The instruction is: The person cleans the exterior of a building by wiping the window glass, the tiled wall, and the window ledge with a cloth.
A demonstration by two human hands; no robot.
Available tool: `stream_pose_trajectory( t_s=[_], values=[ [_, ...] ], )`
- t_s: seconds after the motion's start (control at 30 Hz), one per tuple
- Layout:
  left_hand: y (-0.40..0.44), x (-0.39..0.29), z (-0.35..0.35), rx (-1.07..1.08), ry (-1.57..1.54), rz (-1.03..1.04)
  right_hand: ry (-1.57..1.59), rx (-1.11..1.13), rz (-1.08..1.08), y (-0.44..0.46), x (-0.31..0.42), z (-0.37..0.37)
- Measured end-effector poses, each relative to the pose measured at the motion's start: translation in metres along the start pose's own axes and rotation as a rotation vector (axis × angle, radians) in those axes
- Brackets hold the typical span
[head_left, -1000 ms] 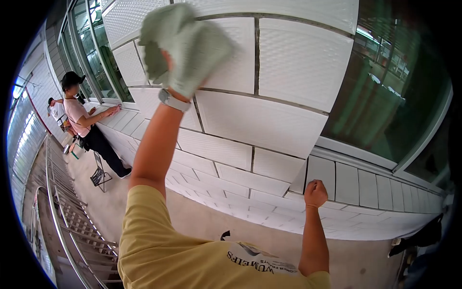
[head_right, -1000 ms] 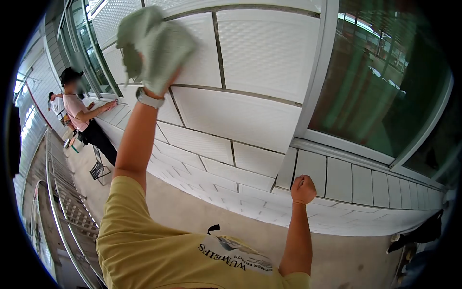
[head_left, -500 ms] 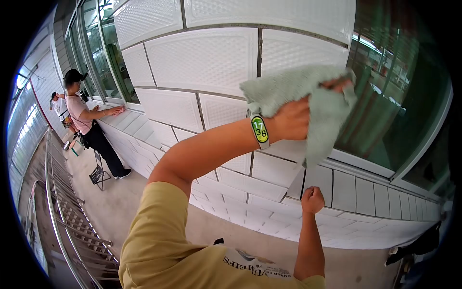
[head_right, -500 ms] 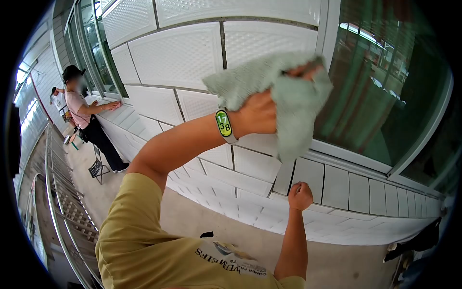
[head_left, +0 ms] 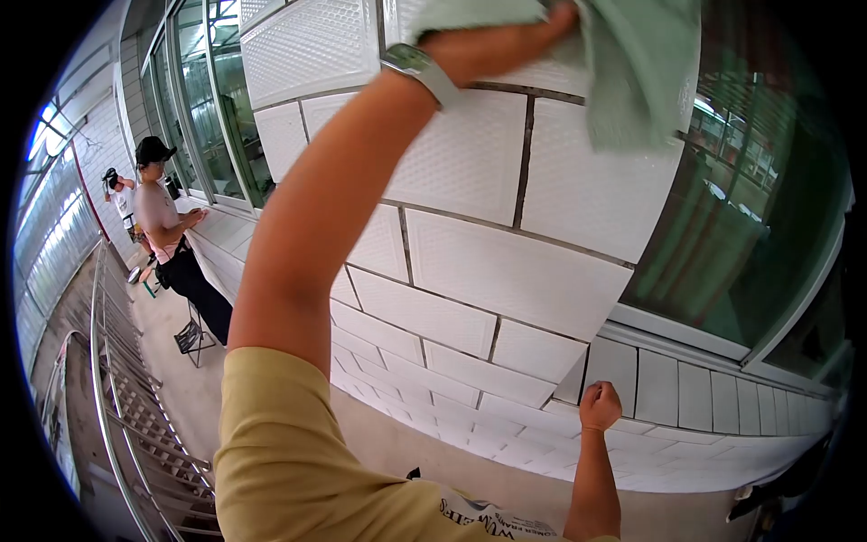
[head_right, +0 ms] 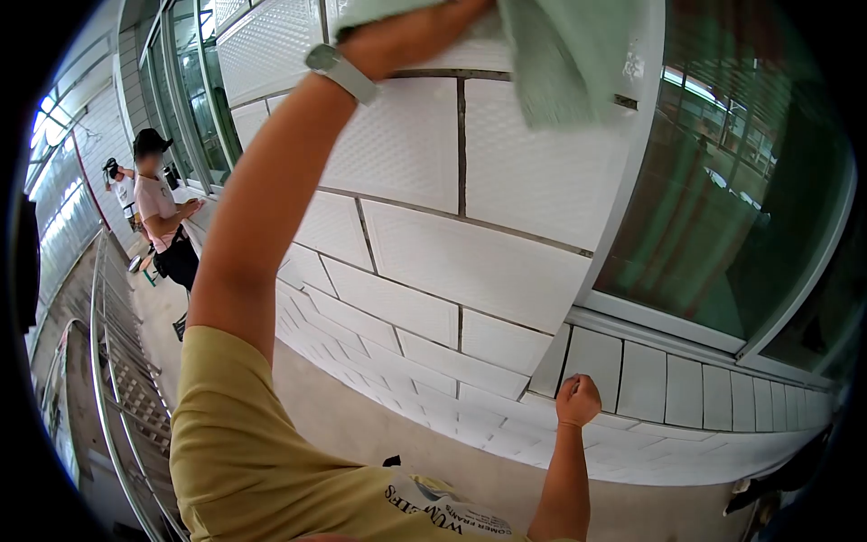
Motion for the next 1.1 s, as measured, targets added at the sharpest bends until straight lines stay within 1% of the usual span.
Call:
stream_pose_trajectory(
  t_s=[0.03, 0.07, 0.1, 0.13, 0.17, 0.2, 0.23, 0.27, 0.3, 0.33, 0.37, 0.43, 0.47, 0.5, 0.57, 0.6, 0.67, 0.73, 0.77, 0.8, 0.87, 0.9, 1.0, 1.03, 1.07, 1.1],
  values=[
    [-0.005, 0.019, -0.011, -0.078, 0.058, 0.015, -0.004, -0.016, -0.006, 0.000, 0.001, -0.002],
    [-0.010, 0.039, -0.023, -0.069, 0.089, -0.043, -0.008, -0.034, -0.009, 0.001, 0.001, -0.003],
    [-0.024, 0.061, -0.032, -0.153, 0.113, -0.074, -0.006, -0.036, -0.001, 0.001, 0.001, -0.003],
    [-0.042, 0.079, -0.033, -0.098, 0.318, 0.015, 0.000, -0.026, 0.001, 0.000, 0.000, -0.002],
    [-0.062, 0.090, -0.031, -0.059, 0.525, 0.205, 0.006, -0.017, 0.002, 0.000, 0.000, -0.002],
    [-0.104, 0.178, -0.023, 0.110, 0.621, -0.107, 0.004, -0.019, 0.008, -0.001, 0.000, -0.002],
    [-0.160, 0.254, 0.005, 0.609, 1.206, -0.107, -0.005, -0.012, 0.016, -0.001, 0.000, -0.002],
    [-0.135, 0.230, -0.021, 0.901, 1.106, -0.661, -0.014, -0.007, 0.022, 0.000, -0.001, -0.001],
    [-0.148, 0.246, -0.061, 0.492, 0.713, -0.834, -0.016, -0.009, 0.025, 0.000, -0.002, -0.001],
    [-0.164, 0.248, -0.076, 0.432, 0.889, -0.688, -0.021, -0.020, 0.020, -0.001, -0.002, 0.000],
    [-0.209, 0.287, -0.090, 0.370, 0.937, -0.645, -0.027, -0.030, 0.014, 0.000, -0.001, 0.000],
    [-0.251, 0.291, -0.106, 0.282, 0.729, -0.643, -0.033, -0.035, 0.007, 0.001, 0.001, -0.002],
    [-0.283, 0.305, -0.112, 0.342, 0.824, -0.707, -0.040, -0.037, -0.001, 0.001, 0.003, -0.004],
    [-0.299, 0.297, -0.127, 0.117, 0.587, -0.682, -0.041, -0.037, -0.003, 0.002, 0.004, -0.005],
    [-0.316, 0.288, -0.129, 0.171, 0.441, -0.846, -0.043, -0.031, -0.005, 0.002, 0.004, -0.006],
    [-0.322, 0.260, -0.129, 0.092, 0.474, -0.831, -0.043, -0.029, -0.003, 0.002, 0.005, -0.005],
    [-0.343, 0.221, -0.131, -0.097, 0.325, -0.865, -0.033, -0.055, -0.014, 0.002, 0.007, -0.009],
    [-0.443, 0.259, -0.126, -0.469, -0.239, -0.918, -0.038, -0.061, -0.018, 0.003, 0.007, -0.008],
    [-0.458, 0.252, -0.116, -0.825, -0.637, -1.121, -0.042, -0.072, -0.019, 0.003, 0.007, -0.010],
    [-0.473, 0.225, -0.085, -1.178, -1.057, -1.298, -0.046, -0.062, -0.001, 0.002, 0.007, -0.010],
    [-0.493, 0.151, -0.074, -1.074, -0.972, -1.335, -0.023, 0.039, 0.031, 0.004, 0.004, -0.005],
    [-0.505, 0.124, -0.065, -1.040, -0.940, -1.358, -0.033, 0.048, 0.055, 0.004, 0.002, -0.005],
    [-0.550, 0.048, -0.034, -0.988, -0.814, -1.412, -0.037, 0.018, 0.046, 0.005, 0.002, -0.005],
    [-0.565, 0.025, -0.023, -0.961, -0.775, -1.427, -0.025, -0.025, 0.032, 0.006, 0.005, -0.009],
    [-0.581, 0.002, -0.012, -0.922, -0.738, -1.443, -0.020, -0.068, 0.023, 0.005, 0.006, -0.014],
    [-0.597, -0.020, 0.001, -0.863, -0.716, -1.451, -0.032, -0.050, 0.030, 0.004, 0.005, -0.014]
  ],
)
Point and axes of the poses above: each hand's wrist, its own y-axis towards the middle knuckle, its own z-axis out of the palm, x = y × z, the point moved 10 cm from there along y, towards the middle knuckle, and after that the axes turned 14 degrees about -y, right-handed, at the moved point
